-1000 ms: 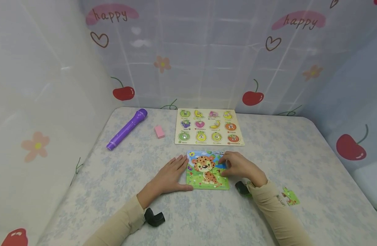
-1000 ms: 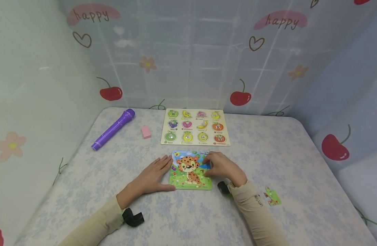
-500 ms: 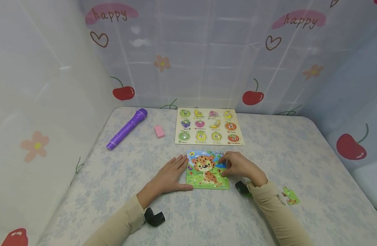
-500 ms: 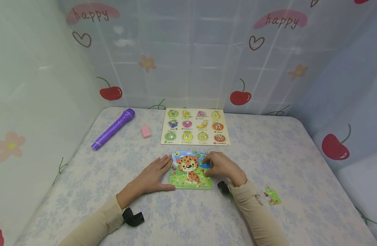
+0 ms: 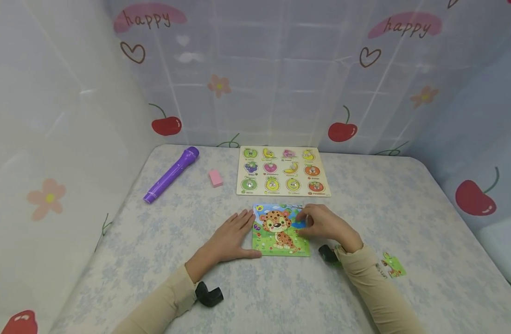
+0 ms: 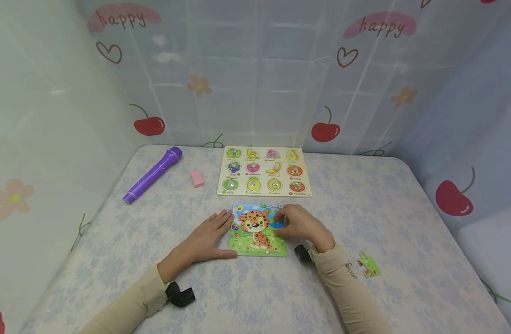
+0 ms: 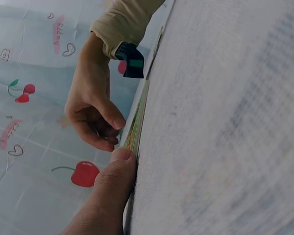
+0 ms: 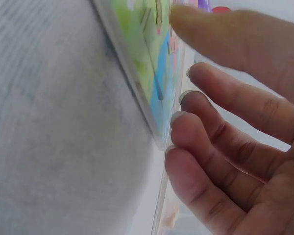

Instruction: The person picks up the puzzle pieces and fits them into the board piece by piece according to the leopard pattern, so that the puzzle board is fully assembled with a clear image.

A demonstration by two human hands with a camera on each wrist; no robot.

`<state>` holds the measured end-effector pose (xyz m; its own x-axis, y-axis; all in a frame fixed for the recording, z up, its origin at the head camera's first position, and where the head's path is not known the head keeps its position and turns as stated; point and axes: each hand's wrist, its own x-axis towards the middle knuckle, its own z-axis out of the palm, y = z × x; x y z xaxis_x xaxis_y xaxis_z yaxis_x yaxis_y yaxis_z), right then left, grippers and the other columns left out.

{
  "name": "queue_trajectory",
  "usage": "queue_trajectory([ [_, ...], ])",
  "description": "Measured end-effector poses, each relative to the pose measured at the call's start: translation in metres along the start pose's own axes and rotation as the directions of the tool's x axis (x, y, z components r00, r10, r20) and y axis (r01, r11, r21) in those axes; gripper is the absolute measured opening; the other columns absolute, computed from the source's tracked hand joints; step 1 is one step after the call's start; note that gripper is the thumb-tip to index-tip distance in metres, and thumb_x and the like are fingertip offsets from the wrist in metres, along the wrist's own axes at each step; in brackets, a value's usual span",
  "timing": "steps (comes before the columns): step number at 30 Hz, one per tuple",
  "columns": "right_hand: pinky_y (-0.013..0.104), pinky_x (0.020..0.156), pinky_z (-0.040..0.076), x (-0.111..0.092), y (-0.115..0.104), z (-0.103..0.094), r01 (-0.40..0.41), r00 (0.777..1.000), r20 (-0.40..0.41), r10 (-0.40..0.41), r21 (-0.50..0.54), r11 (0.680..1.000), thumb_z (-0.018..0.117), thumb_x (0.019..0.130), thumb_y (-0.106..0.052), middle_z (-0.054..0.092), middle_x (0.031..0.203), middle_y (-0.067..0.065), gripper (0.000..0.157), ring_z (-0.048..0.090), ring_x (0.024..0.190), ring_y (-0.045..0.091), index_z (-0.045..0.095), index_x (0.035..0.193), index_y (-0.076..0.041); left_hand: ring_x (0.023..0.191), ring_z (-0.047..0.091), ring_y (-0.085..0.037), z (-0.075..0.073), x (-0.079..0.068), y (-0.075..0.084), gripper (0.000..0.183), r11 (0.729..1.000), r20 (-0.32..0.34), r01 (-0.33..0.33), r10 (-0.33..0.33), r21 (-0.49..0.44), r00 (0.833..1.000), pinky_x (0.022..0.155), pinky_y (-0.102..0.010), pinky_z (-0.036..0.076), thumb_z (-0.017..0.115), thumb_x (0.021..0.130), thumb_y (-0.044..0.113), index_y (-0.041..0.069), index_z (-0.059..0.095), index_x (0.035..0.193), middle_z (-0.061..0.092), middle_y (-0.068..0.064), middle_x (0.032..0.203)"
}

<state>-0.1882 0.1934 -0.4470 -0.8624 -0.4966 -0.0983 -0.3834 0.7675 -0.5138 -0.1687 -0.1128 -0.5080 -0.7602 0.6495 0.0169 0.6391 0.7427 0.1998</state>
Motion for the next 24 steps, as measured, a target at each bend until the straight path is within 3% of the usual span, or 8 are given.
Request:
queue_trajectory([
  [5, 0.022, 0.058, 0.045, 0.000, -0.001, 0.000, 0.015, 1.000, -0.020, -0.015, -0.017, 1.000, 0.080, 0.080, -0.021, 0.065, 0.085, 0.000, 0.022, 0.052, 0.068, 0.008, 0.074, 0.098, -0.009, 0.152, 0.016, -0.024, -0.001, 0.000, 0.000, 0.111, 1.000, -0.001, -0.003, 0.003, -0.001, 1.000, 0.124, -0.042, 0.018, 0.044, 0.080, 0.084, 0.007, 0.019, 0.156, 0.017, -0.008, 0.164],
  [17, 0.023, 0.062, 0.049, -0.001, 0.002, 0.001, -0.014, 1.000, 0.006, 0.013, 0.018, 1.000, 0.080, 0.081, -0.020, 0.067, 0.092, 0.002, 0.023, 0.055, 0.071, 0.007, 0.074, 0.099, -0.008, 0.153, 0.014, -0.024, -0.004, 0.000, 0.001, 0.110, 1.000, 0.011, 0.011, -0.011, -0.005, 1.000, 0.125, -0.041, 0.016, 0.046, 0.080, 0.082, 0.008, 0.017, 0.157, 0.015, -0.008, 0.165],
  [24, 0.023, 0.059, 0.048, -0.007, 0.005, -0.009, -0.018, 0.998, -0.057, 0.018, 0.006, 1.000, 0.082, 0.077, -0.019, 0.069, 0.091, 0.001, 0.030, 0.055, 0.071, 0.008, 0.073, 0.104, -0.008, 0.152, 0.015, -0.025, -0.005, -0.001, 0.003, 0.111, 1.000, 0.012, 0.004, -0.004, -0.014, 1.000, 0.124, -0.042, 0.018, 0.046, 0.080, 0.082, 0.007, 0.017, 0.156, 0.015, -0.008, 0.164],
])
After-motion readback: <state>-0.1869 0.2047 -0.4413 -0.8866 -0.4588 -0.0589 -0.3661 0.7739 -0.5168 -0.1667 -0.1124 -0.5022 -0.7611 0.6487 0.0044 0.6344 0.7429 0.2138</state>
